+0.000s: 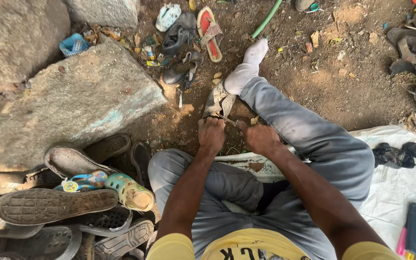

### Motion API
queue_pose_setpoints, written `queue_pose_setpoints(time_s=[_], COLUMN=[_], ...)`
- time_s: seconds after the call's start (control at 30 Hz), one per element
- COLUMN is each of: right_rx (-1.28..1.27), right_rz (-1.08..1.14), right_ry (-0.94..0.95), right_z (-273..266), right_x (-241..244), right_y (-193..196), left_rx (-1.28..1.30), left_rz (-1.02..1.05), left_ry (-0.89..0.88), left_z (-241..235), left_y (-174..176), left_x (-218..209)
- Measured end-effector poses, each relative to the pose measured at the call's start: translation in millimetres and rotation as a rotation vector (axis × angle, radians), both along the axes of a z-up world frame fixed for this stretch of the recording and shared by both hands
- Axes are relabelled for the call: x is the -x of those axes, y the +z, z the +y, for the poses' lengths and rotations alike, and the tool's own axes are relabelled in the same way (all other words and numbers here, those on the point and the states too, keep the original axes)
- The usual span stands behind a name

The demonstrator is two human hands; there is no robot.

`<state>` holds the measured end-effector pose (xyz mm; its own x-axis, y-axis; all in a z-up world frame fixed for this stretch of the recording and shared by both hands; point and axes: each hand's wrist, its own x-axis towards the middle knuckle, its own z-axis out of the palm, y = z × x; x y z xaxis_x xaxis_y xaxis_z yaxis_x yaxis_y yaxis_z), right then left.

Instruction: The person sits on the ground and uses a knife to cut and separate the sole from several worn shoes. They handle multiple shoes one at a time, prying and slicing the sole material, then place the processed shoes aside.

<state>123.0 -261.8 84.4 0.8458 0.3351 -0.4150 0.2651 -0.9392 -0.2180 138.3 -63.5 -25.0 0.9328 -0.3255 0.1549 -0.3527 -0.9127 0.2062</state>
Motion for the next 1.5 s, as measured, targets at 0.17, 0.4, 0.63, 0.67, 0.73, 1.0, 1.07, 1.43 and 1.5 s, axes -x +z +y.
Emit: queue_pose_setpoints(time_s=[0.17,0.4,0.63,0.67,0.73,1.0,1.07,1.43,1.5], right_rx=[0.092,0.136,0.074,0.035,0.033,-0.062,0.029,-0.05,-0.048], right_rz=[0.204,0.222,-0.015,-0.119,0.118,0.063,0.277,0.103,0.117], right_ry=[-0.036,-0.033,-0.061,-0.066,-0.123,-0.169,-0.173,-0.273,-0.267], right_z=[32,38,31,37,54,44,35,28,45], right_x=[-19,0,29,27,13,39,68,48,34], right_y=[3,16,-35,-36,-29,-51,-68,-18,-24], left_rx=[0.053,0.076,0.148,0.19,0.046,0.302,0.366,0.478,0.526], left_rz=[-0.082,-0.022,0.034,-0.005,0.043,0.279,0.45,0.334,0.316], left_ry=[-0.022,-0.034,0.001,-0.007,-0.031,0.244,0.41,0.361,0.332], left_z=[3,12,8,9,5,18,24,37,40], left_y=[-2,8,14,15,15,25,5,-58,-50], left_x=[2,-8,-5,-4,0,-20,-25,-30,-30])
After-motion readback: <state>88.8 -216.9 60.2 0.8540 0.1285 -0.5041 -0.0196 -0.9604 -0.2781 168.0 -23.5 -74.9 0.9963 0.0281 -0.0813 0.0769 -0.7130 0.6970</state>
